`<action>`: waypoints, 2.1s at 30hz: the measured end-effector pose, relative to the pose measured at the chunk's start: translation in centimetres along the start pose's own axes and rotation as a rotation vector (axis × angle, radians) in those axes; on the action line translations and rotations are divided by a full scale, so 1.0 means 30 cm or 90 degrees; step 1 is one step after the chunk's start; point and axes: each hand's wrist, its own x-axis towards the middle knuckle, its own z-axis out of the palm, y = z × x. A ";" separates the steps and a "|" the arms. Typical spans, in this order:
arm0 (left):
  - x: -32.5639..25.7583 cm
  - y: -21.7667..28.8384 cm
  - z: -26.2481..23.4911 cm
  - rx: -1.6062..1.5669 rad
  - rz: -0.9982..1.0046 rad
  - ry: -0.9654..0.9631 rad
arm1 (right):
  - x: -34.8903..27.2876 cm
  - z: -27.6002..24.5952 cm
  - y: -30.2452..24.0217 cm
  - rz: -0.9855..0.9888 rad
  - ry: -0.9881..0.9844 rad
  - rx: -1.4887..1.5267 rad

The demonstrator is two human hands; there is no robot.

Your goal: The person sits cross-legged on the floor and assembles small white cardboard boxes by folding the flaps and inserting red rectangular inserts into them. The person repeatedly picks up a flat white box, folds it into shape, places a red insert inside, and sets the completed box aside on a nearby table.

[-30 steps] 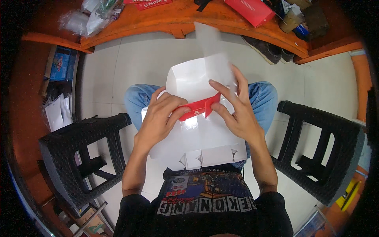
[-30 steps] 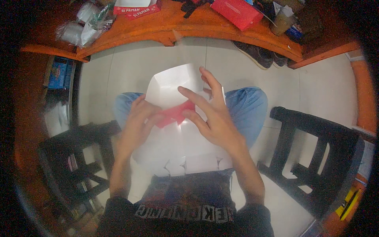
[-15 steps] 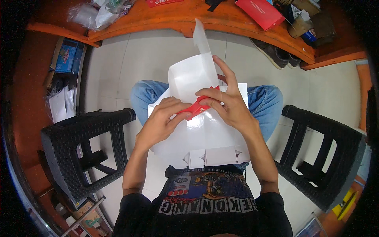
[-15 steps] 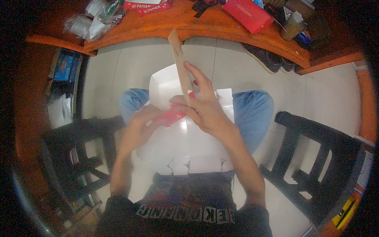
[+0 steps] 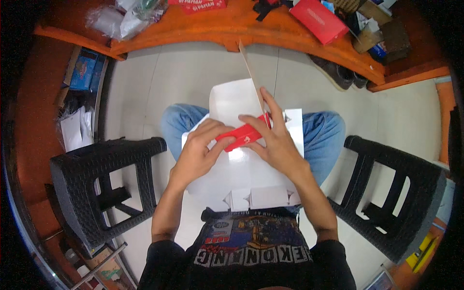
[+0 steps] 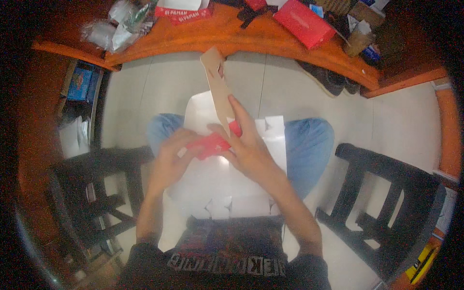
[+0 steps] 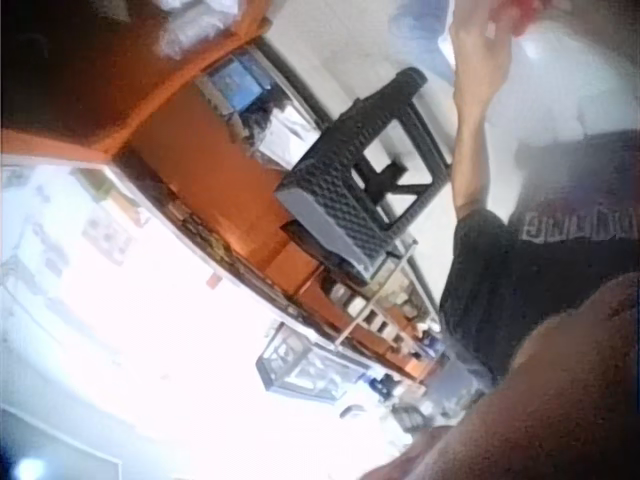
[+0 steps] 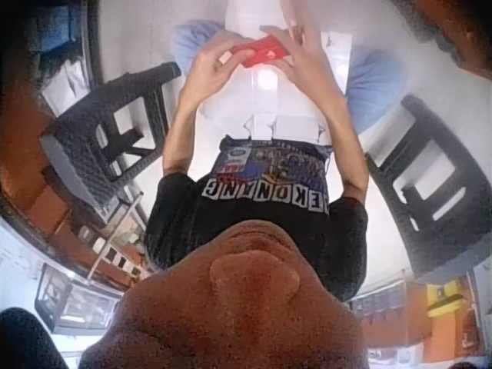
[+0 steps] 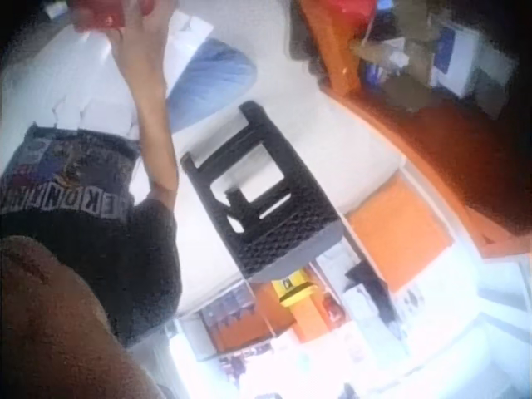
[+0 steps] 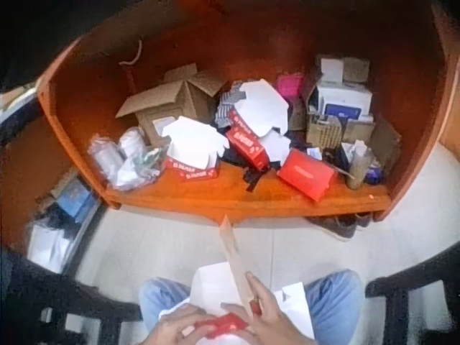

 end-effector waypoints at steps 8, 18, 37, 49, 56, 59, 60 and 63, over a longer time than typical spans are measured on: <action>0.002 0.055 -0.035 0.066 0.068 0.121 | 0.007 -0.057 -0.040 -0.020 0.108 -0.062; -0.100 -0.069 0.077 0.220 0.046 -0.034 | 0.873 -0.567 0.061 -0.106 0.349 -0.187; -0.347 -0.006 0.413 0.209 0.141 -0.460 | -0.304 -0.141 0.138 0.243 0.194 -0.185; -0.226 0.090 0.286 0.011 -0.001 -0.335 | -0.418 -0.206 0.082 0.386 0.137 -0.019; -0.161 0.025 0.264 -0.253 -0.342 -0.392 | -0.443 -0.269 0.087 0.356 0.044 0.143; -0.150 0.061 0.210 -0.272 -0.288 -0.305 | -0.482 -0.304 0.095 0.248 -0.023 0.259; -0.149 0.080 0.187 -0.299 -0.258 -0.267 | -0.503 -0.309 0.103 0.240 -0.050 0.308; -0.130 0.125 0.148 -0.284 -0.226 -0.166 | -0.489 -0.303 0.092 0.103 -0.008 0.403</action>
